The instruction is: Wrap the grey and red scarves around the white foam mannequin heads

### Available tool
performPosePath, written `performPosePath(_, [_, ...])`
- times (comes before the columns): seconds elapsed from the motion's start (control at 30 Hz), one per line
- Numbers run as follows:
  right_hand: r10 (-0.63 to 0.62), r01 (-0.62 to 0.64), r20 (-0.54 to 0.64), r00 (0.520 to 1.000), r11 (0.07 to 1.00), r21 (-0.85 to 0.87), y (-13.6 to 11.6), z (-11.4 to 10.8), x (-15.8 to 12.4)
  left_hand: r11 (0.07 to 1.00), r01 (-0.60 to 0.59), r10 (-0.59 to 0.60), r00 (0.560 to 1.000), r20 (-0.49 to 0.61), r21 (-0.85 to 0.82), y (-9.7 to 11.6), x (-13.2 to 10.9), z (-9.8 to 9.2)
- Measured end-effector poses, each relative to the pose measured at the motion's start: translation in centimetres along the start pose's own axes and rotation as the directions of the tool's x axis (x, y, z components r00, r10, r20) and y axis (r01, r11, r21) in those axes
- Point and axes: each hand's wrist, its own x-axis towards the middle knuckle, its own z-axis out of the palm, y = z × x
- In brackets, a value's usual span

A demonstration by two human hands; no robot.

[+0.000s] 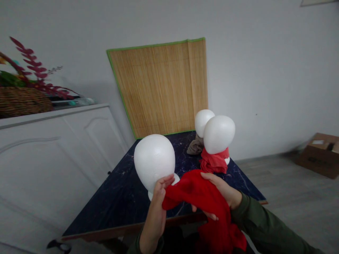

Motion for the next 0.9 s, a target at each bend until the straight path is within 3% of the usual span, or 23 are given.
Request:
performPosePath(0.07, [-0.011,0.009,-0.052,0.999,0.999,-0.045,-0.2,0.7,0.0,0.955,0.243,-0.208,0.957,0.2,-0.168,-0.9,-0.6,1.0])
performPosePath(0.13, [-0.107,0.083,-0.157,0.982,0.985,-0.153,-0.5,1.4,-0.2,0.839,0.497,-0.374,0.822,0.428,-0.221,-1.8,-1.3,1.6])
performPosePath(0.2, [-0.278,0.174,-0.235,0.931,0.907,-0.384,-0.9,2.2,-0.5,0.754,0.618,-0.407,0.704,0.582,-0.22,-2.7,-1.7,1.8])
performPosePath(0.23, [-0.376,0.203,-0.24,0.895,0.822,-0.532,-1.1,2.6,-0.7,0.752,0.623,-0.384,0.68,0.625,-0.215,-3.0,-1.9,1.8])
performPosePath(0.3, [-0.534,0.204,-0.177,0.827,0.578,-0.79,-1.7,3.2,-1.1,0.81,0.558,-0.328,0.686,0.649,-0.18,-3.4,-2.0,1.7])
performPosePath(0.4, [-0.65,0.101,-0.103,0.753,0.267,-0.958,-2.5,3.6,-1.4,0.916,0.401,-0.34,0.794,0.504,-0.015,-3.4,-1.5,1.9])
performPosePath(0.5, [-0.716,-0.009,-0.107,0.69,0.139,-0.99,-3.0,3.3,-1.8,0.958,0.275,-0.287,0.925,0.248,0.083,-2.9,-0.6,2.4])
performPosePath(0.6, [-0.767,-0.057,-0.114,0.631,0.1,-0.993,-3.6,2.9,-2.3,0.97,0.235,-0.222,0.962,0.161,-0.069,-2.3,0.2,3.0])
performPosePath(0.7, [-0.756,0.009,-0.079,0.65,0.111,-0.994,-4.3,2.8,-2.8,0.924,0.296,-0.252,0.948,0.196,-0.243,-2.0,0.4,3.5])
performPosePath(0.77, [-0.736,0.084,-0.04,0.676,0.13,-0.988,-4.6,2.8,-2.8,0.895,0.366,-0.284,0.908,0.308,-0.254,-2.0,0.2,3.8])
performPosePath(0.83, [-0.756,0.079,-0.044,0.654,0.126,-0.989,-4.8,2.9,-2.6,0.901,0.402,-0.281,0.828,0.486,-0.163,-1.8,0.0,4.1])
performPosePath(0.9, [-0.789,-0.005,-0.083,0.609,0.102,-0.995,-5.0,2.8,-2.4,0.937,0.35,-0.273,0.736,0.62,-0.002,-1.4,-0.1,4.3])
